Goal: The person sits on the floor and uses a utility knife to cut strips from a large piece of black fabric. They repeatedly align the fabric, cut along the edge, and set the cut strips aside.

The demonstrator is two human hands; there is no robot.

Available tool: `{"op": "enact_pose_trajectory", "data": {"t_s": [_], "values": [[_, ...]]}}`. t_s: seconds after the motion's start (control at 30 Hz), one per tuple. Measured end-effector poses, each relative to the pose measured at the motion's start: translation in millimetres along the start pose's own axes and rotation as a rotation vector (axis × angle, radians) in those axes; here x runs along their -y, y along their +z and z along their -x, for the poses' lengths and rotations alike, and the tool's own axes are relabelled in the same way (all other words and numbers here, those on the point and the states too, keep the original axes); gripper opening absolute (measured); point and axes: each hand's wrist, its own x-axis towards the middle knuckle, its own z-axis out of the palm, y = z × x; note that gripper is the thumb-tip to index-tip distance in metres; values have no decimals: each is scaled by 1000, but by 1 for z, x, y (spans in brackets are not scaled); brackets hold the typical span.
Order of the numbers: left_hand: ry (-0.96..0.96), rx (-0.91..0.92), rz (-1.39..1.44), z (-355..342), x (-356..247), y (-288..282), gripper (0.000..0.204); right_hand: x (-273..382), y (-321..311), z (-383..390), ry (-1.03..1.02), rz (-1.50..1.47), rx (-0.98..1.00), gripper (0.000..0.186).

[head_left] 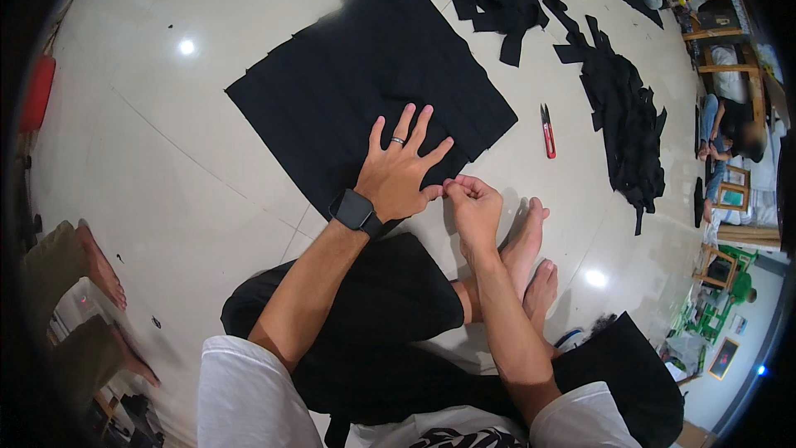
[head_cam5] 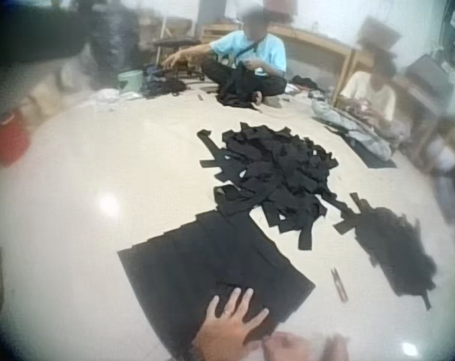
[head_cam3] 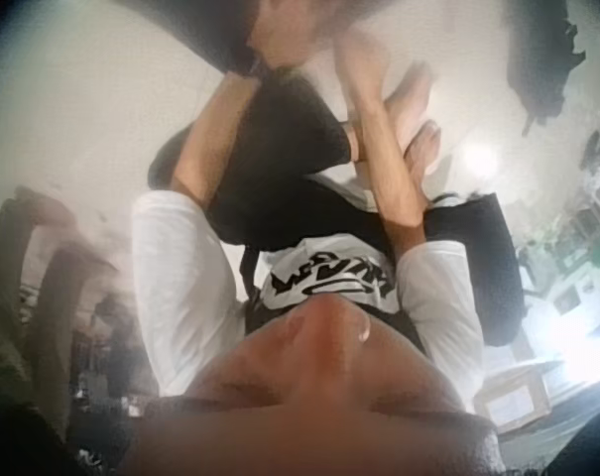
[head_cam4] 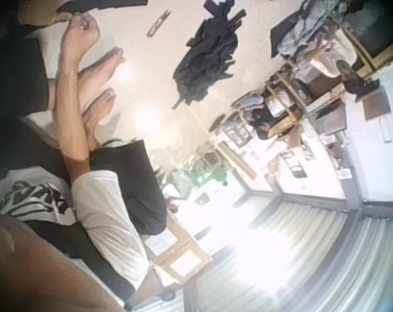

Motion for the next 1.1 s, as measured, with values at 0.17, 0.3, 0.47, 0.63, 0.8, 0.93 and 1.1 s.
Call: {"op": "enact_pose_trajectory", "data": {"t_s": [0.17,0.3,0.47,0.63,0.8,0.93,1.1], "values": [[15,-40,4,1,1,-3,75,8,-1,12,180,-291,-13,10],[13,-69,-3,-4,4,-2,76,6,1,11,230,-453,-33,11],[19,-95,-4,-4,3,-2,77,8,5,13,202,-374,-102,12],[25,-83,-6,-5,7,3,79,7,-9,12,269,-334,-96,12],[20,-77,-21,-6,8,6,80,4,-25,16,201,-171,-48,16],[20,-104,-19,-6,5,4,79,0,-25,11,53,25,-15,20],[24,-104,-21,-5,6,4,80,-2,-7,0,-96,123,60,21]]}}
